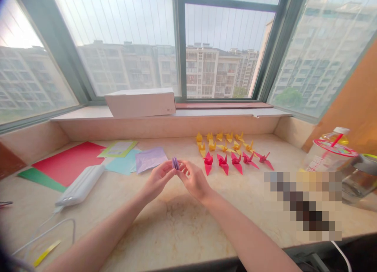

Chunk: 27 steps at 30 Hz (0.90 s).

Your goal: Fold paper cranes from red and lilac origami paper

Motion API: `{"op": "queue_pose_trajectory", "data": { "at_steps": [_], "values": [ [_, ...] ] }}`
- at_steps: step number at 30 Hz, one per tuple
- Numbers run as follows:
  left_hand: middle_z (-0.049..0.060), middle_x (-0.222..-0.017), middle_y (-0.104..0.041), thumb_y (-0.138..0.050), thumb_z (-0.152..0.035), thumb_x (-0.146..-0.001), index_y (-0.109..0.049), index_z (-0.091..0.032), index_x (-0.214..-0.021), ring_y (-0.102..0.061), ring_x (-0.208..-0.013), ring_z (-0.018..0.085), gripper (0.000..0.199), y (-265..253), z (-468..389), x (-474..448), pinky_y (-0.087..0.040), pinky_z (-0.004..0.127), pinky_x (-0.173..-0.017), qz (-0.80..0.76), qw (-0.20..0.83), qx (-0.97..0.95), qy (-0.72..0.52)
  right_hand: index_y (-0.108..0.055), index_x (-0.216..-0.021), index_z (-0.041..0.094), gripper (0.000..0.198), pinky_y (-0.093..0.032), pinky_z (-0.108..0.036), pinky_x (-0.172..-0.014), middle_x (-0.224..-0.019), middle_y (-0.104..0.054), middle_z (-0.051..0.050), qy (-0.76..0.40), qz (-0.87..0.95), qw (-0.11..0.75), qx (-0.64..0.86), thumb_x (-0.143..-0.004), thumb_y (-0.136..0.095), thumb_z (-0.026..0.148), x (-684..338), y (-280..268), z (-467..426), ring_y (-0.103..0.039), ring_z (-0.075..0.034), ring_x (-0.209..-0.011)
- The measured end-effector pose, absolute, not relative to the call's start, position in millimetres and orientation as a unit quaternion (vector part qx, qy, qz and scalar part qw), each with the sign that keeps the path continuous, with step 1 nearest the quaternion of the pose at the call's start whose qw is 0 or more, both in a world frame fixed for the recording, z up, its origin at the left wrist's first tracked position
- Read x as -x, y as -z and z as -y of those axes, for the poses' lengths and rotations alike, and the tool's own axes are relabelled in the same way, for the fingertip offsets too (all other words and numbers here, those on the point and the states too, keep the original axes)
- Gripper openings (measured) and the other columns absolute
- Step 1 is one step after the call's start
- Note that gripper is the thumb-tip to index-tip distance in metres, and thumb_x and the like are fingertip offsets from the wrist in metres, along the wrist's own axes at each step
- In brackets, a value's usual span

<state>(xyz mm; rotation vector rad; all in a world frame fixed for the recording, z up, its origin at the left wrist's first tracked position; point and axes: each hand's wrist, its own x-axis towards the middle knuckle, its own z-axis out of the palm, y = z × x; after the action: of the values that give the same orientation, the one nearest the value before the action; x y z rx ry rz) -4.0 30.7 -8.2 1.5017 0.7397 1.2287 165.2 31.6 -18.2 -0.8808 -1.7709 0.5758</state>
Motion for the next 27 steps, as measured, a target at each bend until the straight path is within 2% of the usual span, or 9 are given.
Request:
{"op": "queue_pose_trajectory", "data": {
  "at_steps": [4,8,11,14,18,22,27],
  "values": [
    [0.013,-0.114,-0.072,-0.067,-0.038,-0.087,-0.064,-0.016,-0.115,-0.067,-0.108,0.025,0.036,7,-28,4,-0.050,0.038,-0.095,-0.337,0.478,-0.618,-0.525,-0.066,-0.111,0.022,0.023,-0.054,-0.033,-0.071,-0.096,-0.070,-0.006,-0.215,0.745,0.515,0.366,-0.091,-0.062,0.033,-168,18,-31,-0.066,-0.019,-0.080],
    [0.011,-0.113,-0.071,-0.063,-0.039,-0.089,-0.065,-0.017,-0.111,-0.066,-0.107,0.024,0.031,7,-21,4,-0.053,0.035,-0.089,-0.366,0.447,-0.626,-0.524,-0.068,-0.100,0.021,0.014,-0.053,-0.039,-0.090,-0.114,-0.066,-0.011,-0.188,0.746,0.527,0.363,-0.091,-0.059,0.026,-170,16,-27,-0.064,-0.024,-0.107],
    [0.009,-0.107,-0.072,-0.062,-0.040,-0.090,-0.067,-0.017,-0.106,-0.067,-0.101,0.023,0.028,9,-18,4,-0.055,0.036,-0.087,-0.370,0.436,-0.622,-0.534,-0.065,-0.099,0.021,0.012,-0.049,-0.043,-0.100,-0.121,-0.065,-0.011,-0.185,0.738,0.536,0.365,-0.092,-0.056,0.023,-170,13,-21,-0.062,-0.025,-0.116],
    [0.009,-0.100,-0.072,-0.061,-0.040,-0.090,-0.068,-0.016,-0.102,-0.067,-0.093,0.021,0.028,9,-17,3,-0.056,0.036,-0.085,-0.363,0.434,-0.620,-0.543,-0.063,-0.099,0.022,0.010,-0.049,-0.043,-0.100,-0.121,-0.068,-0.011,-0.223,0.740,0.523,0.359,-0.092,-0.055,0.023,-169,9,-15,-0.064,-0.024,-0.114],
    [0.008,-0.096,-0.071,-0.061,-0.039,-0.090,-0.068,-0.015,-0.099,-0.066,-0.085,0.019,0.026,8,-18,3,-0.058,0.032,-0.075,-0.350,0.435,-0.624,-0.546,-0.063,-0.097,0.022,0.009,-0.050,-0.040,-0.097,-0.118,-0.070,-0.009,-0.275,0.738,0.517,0.335,-0.092,-0.057,0.025,-169,6,-10,-0.065,-0.023,-0.111],
    [0.006,-0.088,-0.069,-0.062,-0.038,-0.089,-0.067,-0.015,-0.093,-0.064,-0.076,0.016,0.024,7,-19,4,-0.057,0.029,-0.066,-0.357,0.432,-0.620,-0.549,-0.066,-0.093,0.021,0.012,-0.052,-0.038,-0.092,-0.112,-0.071,-0.008,-0.332,0.708,0.527,0.331,-0.091,-0.060,0.031,-168,10,-14,-0.067,-0.022,-0.105],
    [0.005,-0.085,-0.069,-0.065,-0.038,-0.086,-0.067,-0.014,-0.093,-0.062,-0.069,0.014,0.025,1,-16,3,-0.055,0.027,-0.063,-0.382,0.418,-0.619,-0.545,-0.070,-0.092,0.020,0.019,-0.055,-0.035,-0.082,-0.103,-0.067,-0.007,-0.371,0.655,0.564,0.341,-0.086,-0.066,0.037,-165,17,-22,-0.066,-0.021,-0.093]
  ]
}}
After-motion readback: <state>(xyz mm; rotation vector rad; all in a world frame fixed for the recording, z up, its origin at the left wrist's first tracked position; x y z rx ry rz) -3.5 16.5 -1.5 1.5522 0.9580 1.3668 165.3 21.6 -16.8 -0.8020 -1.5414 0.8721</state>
